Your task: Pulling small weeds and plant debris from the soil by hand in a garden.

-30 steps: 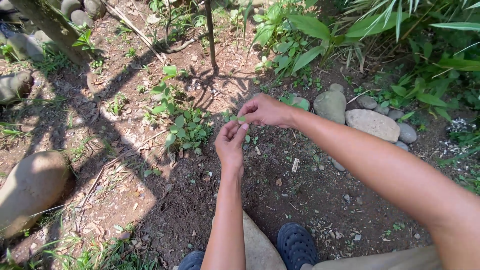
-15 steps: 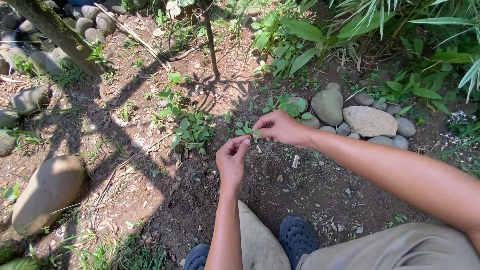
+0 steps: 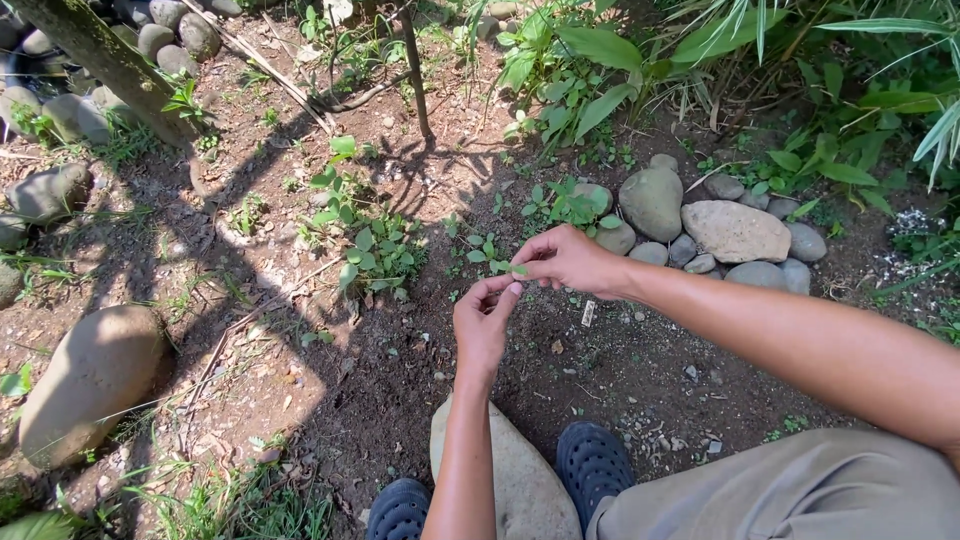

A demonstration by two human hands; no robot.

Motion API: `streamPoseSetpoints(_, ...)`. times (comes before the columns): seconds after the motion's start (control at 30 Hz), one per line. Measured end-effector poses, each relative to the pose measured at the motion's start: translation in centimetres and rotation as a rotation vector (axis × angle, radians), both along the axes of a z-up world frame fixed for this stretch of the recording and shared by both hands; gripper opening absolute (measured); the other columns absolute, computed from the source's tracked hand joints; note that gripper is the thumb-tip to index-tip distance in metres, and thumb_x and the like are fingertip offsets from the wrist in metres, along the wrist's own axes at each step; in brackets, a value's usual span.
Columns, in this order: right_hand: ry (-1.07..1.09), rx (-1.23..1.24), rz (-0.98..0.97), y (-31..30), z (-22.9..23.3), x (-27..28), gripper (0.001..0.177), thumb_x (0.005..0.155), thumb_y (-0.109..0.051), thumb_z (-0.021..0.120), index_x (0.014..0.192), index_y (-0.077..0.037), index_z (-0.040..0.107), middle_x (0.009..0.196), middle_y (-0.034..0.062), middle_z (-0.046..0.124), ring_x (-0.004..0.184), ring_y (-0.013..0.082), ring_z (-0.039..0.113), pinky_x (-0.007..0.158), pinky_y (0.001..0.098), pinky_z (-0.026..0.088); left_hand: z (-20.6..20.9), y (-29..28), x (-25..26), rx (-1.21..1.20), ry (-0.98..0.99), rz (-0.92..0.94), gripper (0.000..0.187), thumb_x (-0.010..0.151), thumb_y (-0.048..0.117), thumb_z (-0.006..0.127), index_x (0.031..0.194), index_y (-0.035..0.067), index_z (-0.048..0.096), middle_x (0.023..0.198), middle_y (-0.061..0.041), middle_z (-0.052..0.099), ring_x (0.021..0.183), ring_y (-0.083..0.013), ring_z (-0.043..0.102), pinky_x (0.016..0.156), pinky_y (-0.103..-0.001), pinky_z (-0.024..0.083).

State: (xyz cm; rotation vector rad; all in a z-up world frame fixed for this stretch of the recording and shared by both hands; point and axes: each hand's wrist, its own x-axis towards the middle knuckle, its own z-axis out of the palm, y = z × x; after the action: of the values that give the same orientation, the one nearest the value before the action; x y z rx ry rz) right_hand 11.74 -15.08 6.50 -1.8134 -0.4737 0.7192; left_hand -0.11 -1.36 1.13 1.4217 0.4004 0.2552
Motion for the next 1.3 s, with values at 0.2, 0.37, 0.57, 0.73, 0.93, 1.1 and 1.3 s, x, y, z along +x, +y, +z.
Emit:
streamPoseSetpoints(0.2, 0.008, 0.031, -0.025, 0.0, -0.1, -0.3, 0.013, 0.086, -0.003, 0.077, 0.098, 0.001, 0.079, 0.074, 0.0084, 0.066, 0.059, 0.0099, 0.059, 0.044, 0.017, 0.05, -1.0, 0.1, 0.1, 0.009, 0.007, 0.027, 0.014, 0.088, 0.015, 0.08, 0.1, 0.006, 0.08, 0.08, -0.003, 0.07, 0.073, -0.0086, 0.057, 0.064, -0.024, 0.045)
streamPoseSetpoints(0.37, 0.015, 0.031, -0.023, 0.1, -0.4, -0.2, 0.015, 0.086, -0.004, 0.079, 0.1, 0.001, 0.079, 0.073, 0.0083, 0.066, 0.057, 0.0091, 0.058, 0.043, 0.0166, 0.05, -0.1, 0.1, -0.1, -0.019, -0.002, 0.012, 0.031, 0.084, 0.015, 0.084, 0.112, 0.004, 0.076, 0.099, -0.01, 0.075, 0.08, -0.0126, 0.062, 0.072, -0.029, 0.051)
streamPoseSetpoints(0.57, 0.016, 0.029, -0.004, 0.0, -1.0, -0.1, 0.012, 0.086, -0.004, 0.079, 0.097, 0.0, 0.079, 0.074, 0.0093, 0.07, 0.058, 0.0086, 0.058, 0.043, 0.0161, 0.049, -1.3, -0.5, 0.5, 0.005, -0.005, 0.043, 0.014, 0.092, 0.017, 0.078, 0.101, 0.007, 0.079, 0.086, -0.004, 0.071, 0.076, -0.0084, 0.057, 0.066, -0.024, 0.048)
streamPoseSetpoints(0.73, 0.011, 0.052, -0.034, -0.2, -0.7, -0.1, 0.015, 0.086, -0.006, 0.079, 0.099, 0.0, 0.079, 0.072, 0.0083, 0.068, 0.058, 0.009, 0.059, 0.043, 0.0162, 0.05, -2.0, -0.2, 0.3, 0.008, 0.029, 0.063, 0.016, 0.089, 0.016, 0.08, 0.102, 0.007, 0.08, 0.088, -0.005, 0.071, 0.075, -0.0091, 0.06, 0.066, -0.024, 0.049)
streamPoseSetpoints(0.93, 0.009, 0.06, -0.03, -0.1, -1.0, 0.0, 0.015, 0.086, -0.006, 0.08, 0.099, 0.0, 0.079, 0.072, 0.0071, 0.067, 0.058, 0.0082, 0.059, 0.042, 0.0154, 0.05, -0.4, -0.3, 0.3, -0.005, -0.01, 0.044, 0.032, 0.083, 0.016, 0.085, 0.112, 0.006, 0.077, 0.097, -0.008, 0.073, 0.08, -0.0117, 0.061, 0.071, -0.028, 0.051)
streamPoseSetpoints(1.1, 0.001, 0.061, -0.025, -0.1, -1.2, -0.1, 0.015, 0.085, -0.006, 0.081, 0.099, -0.001, 0.079, 0.071, 0.0068, 0.066, 0.057, 0.0085, 0.059, 0.042, 0.0159, 0.05, -1.7, -0.2, 0.5, 0.044, 0.006, 0.064, 0.013, 0.09, 0.014, 0.079, 0.1, 0.007, 0.081, 0.086, -0.006, 0.07, 0.074, -0.0101, 0.059, 0.065, -0.025, 0.05)
streamPoseSetpoints(1.3, -0.017, 0.071, -0.053, -0.4, -0.9, 0.3, 0.014, 0.087, -0.005, 0.08, 0.1, 0.0, 0.079, 0.071, 0.0069, 0.063, 0.057, 0.0088, 0.059, 0.041, 0.0164, 0.05, -2.0, -0.1, 0.2, 0.058, 0.037, 0.06, 0.014, 0.087, 0.011, 0.079, 0.1, 0.009, 0.082, 0.093, -0.007, 0.076, 0.076, -0.0111, 0.065, 0.068, -0.026, 0.052)
